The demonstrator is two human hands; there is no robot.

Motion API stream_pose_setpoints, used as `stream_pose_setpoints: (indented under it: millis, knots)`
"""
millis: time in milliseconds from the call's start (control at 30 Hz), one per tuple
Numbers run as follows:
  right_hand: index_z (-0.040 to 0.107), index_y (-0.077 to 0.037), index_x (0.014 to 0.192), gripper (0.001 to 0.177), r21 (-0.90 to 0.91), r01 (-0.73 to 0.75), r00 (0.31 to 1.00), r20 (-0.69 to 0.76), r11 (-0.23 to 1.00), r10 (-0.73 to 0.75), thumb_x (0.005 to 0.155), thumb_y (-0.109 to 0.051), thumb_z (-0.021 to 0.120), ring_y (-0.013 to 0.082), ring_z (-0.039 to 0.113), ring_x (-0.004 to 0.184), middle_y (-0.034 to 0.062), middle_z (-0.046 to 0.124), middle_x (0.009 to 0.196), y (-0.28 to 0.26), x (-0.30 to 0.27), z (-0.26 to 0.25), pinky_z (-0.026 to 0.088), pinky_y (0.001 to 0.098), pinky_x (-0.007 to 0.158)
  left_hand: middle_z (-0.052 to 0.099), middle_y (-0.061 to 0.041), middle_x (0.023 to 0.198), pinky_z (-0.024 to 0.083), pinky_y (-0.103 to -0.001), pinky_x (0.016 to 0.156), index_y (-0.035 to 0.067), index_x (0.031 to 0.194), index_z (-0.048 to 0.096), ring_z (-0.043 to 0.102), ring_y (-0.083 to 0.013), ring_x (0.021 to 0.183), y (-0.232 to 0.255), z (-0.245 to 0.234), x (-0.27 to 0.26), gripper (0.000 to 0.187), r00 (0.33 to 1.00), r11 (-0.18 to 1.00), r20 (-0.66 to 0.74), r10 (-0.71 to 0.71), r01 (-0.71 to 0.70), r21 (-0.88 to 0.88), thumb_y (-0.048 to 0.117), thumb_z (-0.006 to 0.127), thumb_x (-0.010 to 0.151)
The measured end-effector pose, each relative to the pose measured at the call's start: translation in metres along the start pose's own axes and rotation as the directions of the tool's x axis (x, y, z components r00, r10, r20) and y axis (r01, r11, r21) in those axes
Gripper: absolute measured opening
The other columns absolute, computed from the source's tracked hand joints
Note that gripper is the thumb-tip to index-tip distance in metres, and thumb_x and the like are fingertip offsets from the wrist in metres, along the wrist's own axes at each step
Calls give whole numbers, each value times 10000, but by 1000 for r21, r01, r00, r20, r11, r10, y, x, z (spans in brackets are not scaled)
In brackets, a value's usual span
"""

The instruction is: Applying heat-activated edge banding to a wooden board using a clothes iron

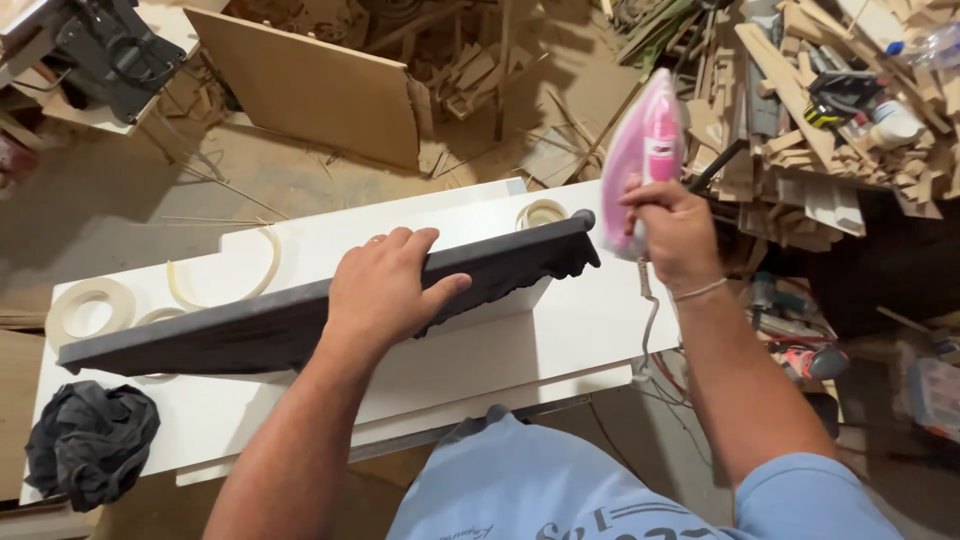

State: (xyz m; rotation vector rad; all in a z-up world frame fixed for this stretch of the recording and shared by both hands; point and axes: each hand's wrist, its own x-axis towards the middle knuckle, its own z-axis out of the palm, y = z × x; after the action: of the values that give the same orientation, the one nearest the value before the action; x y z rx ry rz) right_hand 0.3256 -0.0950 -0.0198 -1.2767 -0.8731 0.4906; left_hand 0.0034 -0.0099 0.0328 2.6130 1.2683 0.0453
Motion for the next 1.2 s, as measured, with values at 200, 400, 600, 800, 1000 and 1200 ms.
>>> stream_pose_setpoints:
  millis: [200, 400, 600, 800, 1000, 1200]
  knots:
    - [824, -34, 939, 372, -136, 328, 915, 290, 935, -279, 812, 212, 575, 144, 600, 616, 100, 563, 909, 28, 7, 5, 546, 271, 585, 675, -75, 1239, 520, -444, 931, 192, 1439, 552, 661, -294, 1173, 1, 3, 2, 711, 1000, 999, -1, -26, 26, 30, 680, 549, 922]
    - [807, -56, 1106, 293, -157, 385, 846, 453, 909, -280, 818, -90, 848, 128, 536, 706, 127, 562, 1039, 13, 10, 6, 496, 274, 627, 677, -77, 1237, 526, -440, 927, 191, 1437, 556, 667, -290, 1164, 3, 1, 1, 709, 1000, 999, -4, -30, 30, 44, 676, 560, 920]
    - [818, -121, 1121, 348, -266, 376, 811, 558, 888, -177, 789, -176, 907, 224, 595, 732, 137, 570, 997, 9, 12, 5, 536, 347, 676, 681, -65, 1224, 527, -435, 928, 199, 1426, 567, 665, -285, 1169, 1, 3, 2, 724, 1000, 999, -15, -27, 27, 30, 706, 557, 909]
    - [808, -206, 1148, 365, -409, 331, 812, 582, 850, -36, 801, -272, 900, 217, 566, 743, 107, 564, 950, 3, 14, 9, 493, 331, 694, 677, -66, 1231, 522, -438, 933, 199, 1426, 566, 655, -289, 1189, 0, 5, 2, 737, 999, 1000, -26, -22, 22, 11, 714, 563, 900]
    - [810, -173, 1096, 391, -461, 263, 808, 585, 848, 67, 750, -309, 932, 201, 531, 722, 100, 556, 903, 2, 19, 6, 453, 324, 665, 672, -54, 1244, 512, -428, 940, 210, 1435, 559, 650, -276, 1195, 0, 6, 2, 732, 999, 999, -18, -29, 29, 18, 715, 555, 905]
    - [812, -193, 1082, 399, -472, 244, 809, 580, 847, 90, 729, -318, 949, 192, 556, 758, 78, 558, 911, 12, 27, 4, 465, 297, 696, 676, -49, 1247, 508, -427, 954, 218, 1430, 560, 650, -274, 1198, -5, 10, 6, 707, 999, 999, -15, -40, 41, 15, 710, 519, 925]
